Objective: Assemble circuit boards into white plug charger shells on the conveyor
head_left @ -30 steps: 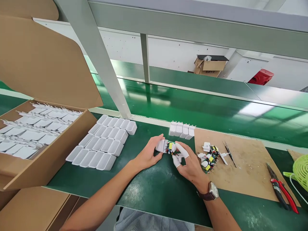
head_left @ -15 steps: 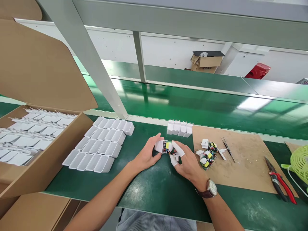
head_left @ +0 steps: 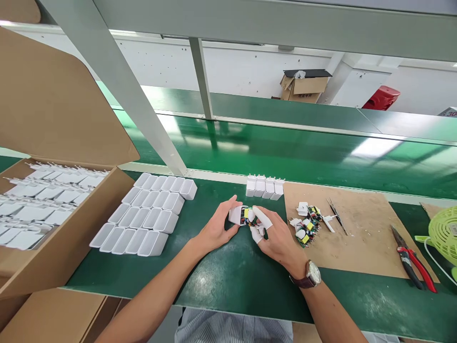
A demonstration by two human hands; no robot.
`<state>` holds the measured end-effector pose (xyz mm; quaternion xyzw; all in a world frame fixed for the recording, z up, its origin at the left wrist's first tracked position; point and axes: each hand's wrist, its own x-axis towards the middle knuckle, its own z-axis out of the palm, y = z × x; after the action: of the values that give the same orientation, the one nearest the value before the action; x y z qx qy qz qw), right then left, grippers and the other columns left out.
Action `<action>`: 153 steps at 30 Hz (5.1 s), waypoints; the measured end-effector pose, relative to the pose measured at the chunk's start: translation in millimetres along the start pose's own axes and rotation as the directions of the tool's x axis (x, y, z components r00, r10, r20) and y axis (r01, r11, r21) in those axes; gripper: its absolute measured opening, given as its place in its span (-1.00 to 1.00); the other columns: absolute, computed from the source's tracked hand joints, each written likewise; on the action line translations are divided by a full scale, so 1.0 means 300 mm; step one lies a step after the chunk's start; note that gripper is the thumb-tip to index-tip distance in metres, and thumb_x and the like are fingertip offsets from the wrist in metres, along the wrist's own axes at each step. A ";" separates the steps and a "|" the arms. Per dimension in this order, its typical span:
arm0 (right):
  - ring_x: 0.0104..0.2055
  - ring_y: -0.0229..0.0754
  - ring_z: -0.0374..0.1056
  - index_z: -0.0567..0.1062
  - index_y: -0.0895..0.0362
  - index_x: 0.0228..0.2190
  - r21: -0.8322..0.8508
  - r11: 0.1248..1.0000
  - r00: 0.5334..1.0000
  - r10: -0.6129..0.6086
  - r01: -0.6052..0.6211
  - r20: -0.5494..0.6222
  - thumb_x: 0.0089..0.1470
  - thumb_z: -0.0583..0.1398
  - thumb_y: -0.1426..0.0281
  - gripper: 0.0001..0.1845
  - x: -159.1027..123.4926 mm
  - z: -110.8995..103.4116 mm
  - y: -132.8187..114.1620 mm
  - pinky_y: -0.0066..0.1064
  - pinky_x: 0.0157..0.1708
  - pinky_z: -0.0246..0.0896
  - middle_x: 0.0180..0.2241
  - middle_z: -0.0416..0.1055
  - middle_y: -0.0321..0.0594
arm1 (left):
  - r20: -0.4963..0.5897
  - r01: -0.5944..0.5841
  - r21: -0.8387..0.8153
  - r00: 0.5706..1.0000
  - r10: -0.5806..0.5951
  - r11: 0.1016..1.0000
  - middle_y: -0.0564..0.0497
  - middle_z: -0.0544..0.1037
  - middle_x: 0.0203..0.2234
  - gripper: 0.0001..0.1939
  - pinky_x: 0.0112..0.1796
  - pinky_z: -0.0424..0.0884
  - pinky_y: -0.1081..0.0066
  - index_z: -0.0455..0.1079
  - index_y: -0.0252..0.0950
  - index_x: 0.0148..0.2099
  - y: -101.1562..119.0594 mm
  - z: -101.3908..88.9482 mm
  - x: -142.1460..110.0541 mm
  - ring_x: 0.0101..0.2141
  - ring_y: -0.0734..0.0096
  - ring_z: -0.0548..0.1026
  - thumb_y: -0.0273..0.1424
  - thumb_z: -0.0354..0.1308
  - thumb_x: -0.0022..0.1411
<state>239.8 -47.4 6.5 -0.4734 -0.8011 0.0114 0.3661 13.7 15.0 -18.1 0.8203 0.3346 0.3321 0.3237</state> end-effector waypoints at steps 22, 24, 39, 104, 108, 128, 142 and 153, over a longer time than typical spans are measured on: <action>0.07 0.07 0.44 0.07 0.08 0.37 0.014 1.000 1.000 0.022 -0.022 0.022 0.21 0.12 0.55 -0.25 0.000 -0.012 0.018 -0.05 -0.01 0.48 0.11 0.45 0.04 | -0.003 0.013 -0.004 1.000 -0.013 1.000 -0.15 0.39 0.23 -0.17 0.26 0.33 -0.03 -0.16 -0.07 0.49 0.000 0.009 0.006 0.24 0.12 0.38 -0.42 0.20 0.35; 0.07 0.07 0.44 0.06 0.08 0.37 0.022 1.000 1.000 0.014 -0.014 0.016 0.20 0.13 0.55 -0.24 0.001 -0.014 0.019 -0.05 -0.01 0.48 0.11 0.45 0.04 | -0.005 0.007 -0.008 1.000 -0.007 1.000 -0.15 0.39 0.23 -0.16 0.25 0.33 -0.02 -0.17 -0.07 0.49 -0.002 0.011 0.006 0.23 0.13 0.39 -0.42 0.21 0.34; 0.11 0.07 0.43 0.04 0.04 0.39 0.033 0.999 1.000 0.010 -0.011 0.027 0.24 0.12 0.54 -0.24 0.008 -0.022 0.019 -0.03 0.02 0.47 0.14 0.44 0.01 | -0.005 0.009 0.007 1.000 -0.009 1.000 -0.16 0.40 0.23 -0.16 0.24 0.35 -0.02 -0.17 -0.07 0.50 -0.003 0.008 0.003 0.23 0.13 0.40 -0.40 0.21 0.35; 0.01 -0.08 0.52 0.45 0.06 0.10 0.189 0.980 0.998 0.064 -0.061 -0.008 0.31 0.10 0.47 -0.64 -0.018 0.094 0.005 -0.32 -0.09 0.53 0.02 0.53 -0.06 | 0.090 0.028 -0.240 0.996 -0.007 0.970 -0.23 -0.08 0.48 0.08 0.34 0.03 -0.14 -0.70 -0.03 0.48 0.070 0.008 -0.013 0.43 -0.03 0.01 -0.05 0.14 0.39; -0.04 -0.06 0.53 0.47 0.07 0.09 0.125 0.990 0.995 0.051 -0.062 0.088 0.28 0.10 0.48 -0.62 -0.025 0.093 0.008 -0.27 -0.10 0.54 0.02 0.53 -0.05 | 0.003 -0.037 -0.273 0.999 0.039 0.961 -0.25 0.04 0.45 0.10 0.34 0.09 -0.10 -0.61 -0.04 0.50 0.054 0.019 -0.012 0.40 0.01 0.12 -0.15 0.23 0.36; 0.04 -0.02 0.47 0.42 0.08 0.12 0.132 0.989 0.988 0.043 -0.063 0.147 0.12 0.08 0.62 -0.46 -0.030 0.109 0.025 -0.22 -0.03 0.51 0.09 0.45 -0.01 | -0.011 0.099 -0.320 0.994 -0.109 0.942 -0.26 0.23 0.37 0.34 0.29 0.18 -0.12 -0.57 0.03 0.50 0.036 0.039 -0.014 0.31 -0.03 0.30 0.05 0.41 0.08; 0.09 -0.04 0.48 0.37 0.08 0.19 0.110 0.986 0.978 0.102 -0.124 0.184 0.26 0.08 0.54 -0.51 -0.038 0.120 0.025 -0.21 0.02 0.51 0.11 0.47 -0.03 | -0.209 -0.012 -0.161 0.978 -0.022 0.987 -0.13 0.48 0.05 -0.03 0.13 0.42 0.03 -0.21 -0.06 0.51 0.032 0.042 -0.003 0.05 0.14 0.50 -0.26 0.33 0.28; -0.03 -0.01 0.53 0.41 0.13 0.12 0.062 0.990 0.982 0.114 -0.125 0.151 0.36 0.09 0.38 -0.65 -0.011 0.107 0.001 -0.24 -0.15 0.56 0.01 0.51 -0.01 | -0.207 -0.009 -0.293 0.977 -0.054 0.956 -0.09 0.44 -0.02 -0.22 0.08 0.46 0.08 -0.13 -0.07 0.48 0.039 0.020 0.003 0.00 0.20 0.54 -0.35 0.20 0.37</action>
<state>221.7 -39.2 -19.0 -0.5051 -0.7952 0.0968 0.3212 22.7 7.2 -12.4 0.7193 0.3237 0.4599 0.4077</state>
